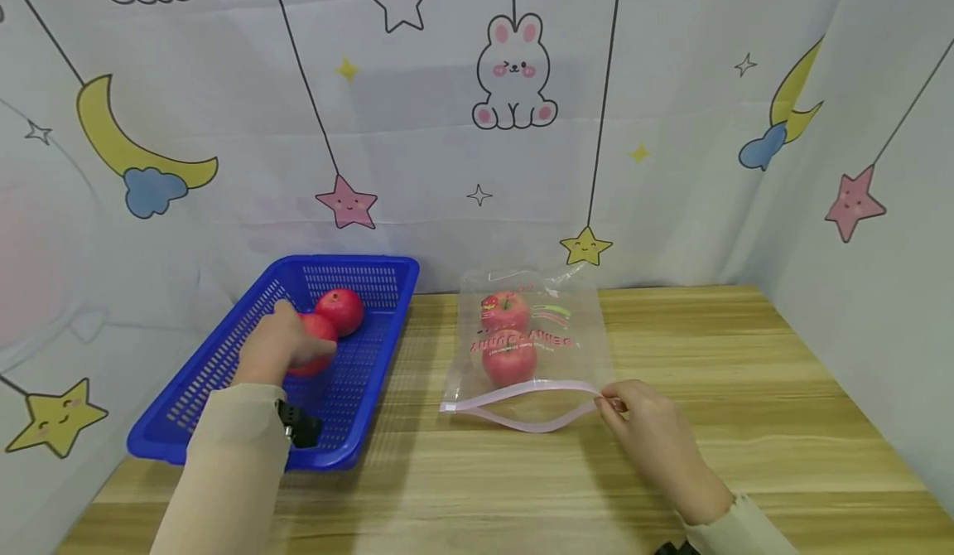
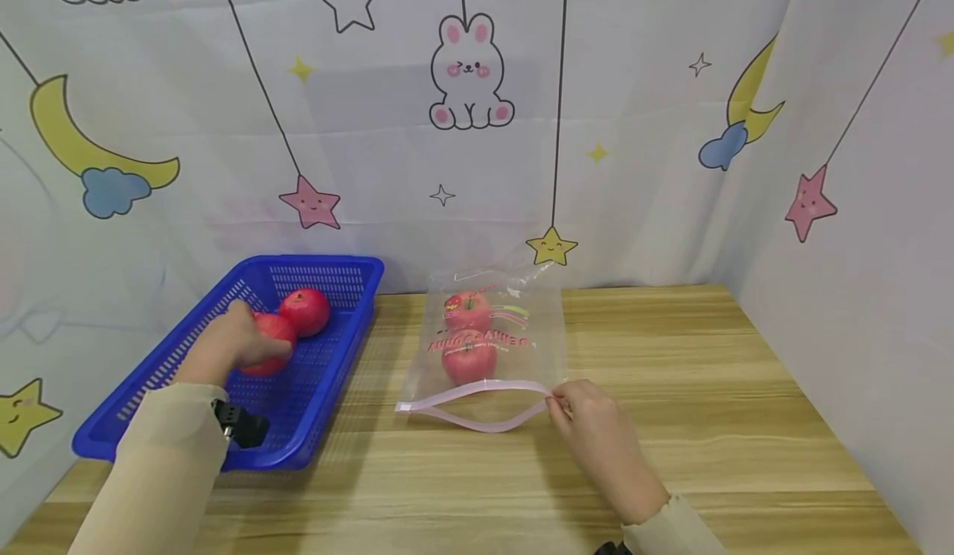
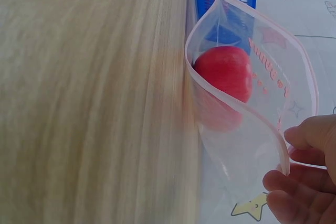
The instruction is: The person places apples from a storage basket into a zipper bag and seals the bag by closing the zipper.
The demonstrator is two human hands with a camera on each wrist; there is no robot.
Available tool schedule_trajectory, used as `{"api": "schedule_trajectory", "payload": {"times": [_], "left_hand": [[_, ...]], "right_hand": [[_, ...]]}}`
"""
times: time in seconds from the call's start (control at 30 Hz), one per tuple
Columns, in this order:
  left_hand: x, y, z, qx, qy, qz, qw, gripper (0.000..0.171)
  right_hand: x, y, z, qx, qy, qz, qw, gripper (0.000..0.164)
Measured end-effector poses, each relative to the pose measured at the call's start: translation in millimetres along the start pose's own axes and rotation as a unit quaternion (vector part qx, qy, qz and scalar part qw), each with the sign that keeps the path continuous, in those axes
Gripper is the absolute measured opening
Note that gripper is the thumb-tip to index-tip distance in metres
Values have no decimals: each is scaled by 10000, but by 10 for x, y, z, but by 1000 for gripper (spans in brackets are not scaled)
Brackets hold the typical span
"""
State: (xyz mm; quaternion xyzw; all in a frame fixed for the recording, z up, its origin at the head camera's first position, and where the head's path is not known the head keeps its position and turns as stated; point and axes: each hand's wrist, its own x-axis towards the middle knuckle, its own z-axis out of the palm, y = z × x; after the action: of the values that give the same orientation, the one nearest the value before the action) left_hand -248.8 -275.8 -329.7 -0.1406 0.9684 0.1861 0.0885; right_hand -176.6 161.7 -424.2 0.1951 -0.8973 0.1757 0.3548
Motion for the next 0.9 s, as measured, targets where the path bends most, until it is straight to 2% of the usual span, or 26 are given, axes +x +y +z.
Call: {"api": "schedule_trajectory", "payload": {"times": [0.1, 0.37, 0.7, 0.9], "left_hand": [[-13, 17, 6, 78, 171, 56, 9998, 97], [-30, 56, 21, 25, 372, -3, 9993, 94], [-57, 64, 32, -201, 292, 112, 9993, 91], [-62, 71, 27, -133, 357, 393, 9985, 88]], "right_hand": [[0, -2, -2, -22, 9, -1, 10000, 12], [-3, -15, -14, -43, -58, 15, 10000, 11], [-13, -20, -27, -9, -136, 39, 9999, 10], [-16, -21, -33, -3, -150, 82, 9999, 10]]}}
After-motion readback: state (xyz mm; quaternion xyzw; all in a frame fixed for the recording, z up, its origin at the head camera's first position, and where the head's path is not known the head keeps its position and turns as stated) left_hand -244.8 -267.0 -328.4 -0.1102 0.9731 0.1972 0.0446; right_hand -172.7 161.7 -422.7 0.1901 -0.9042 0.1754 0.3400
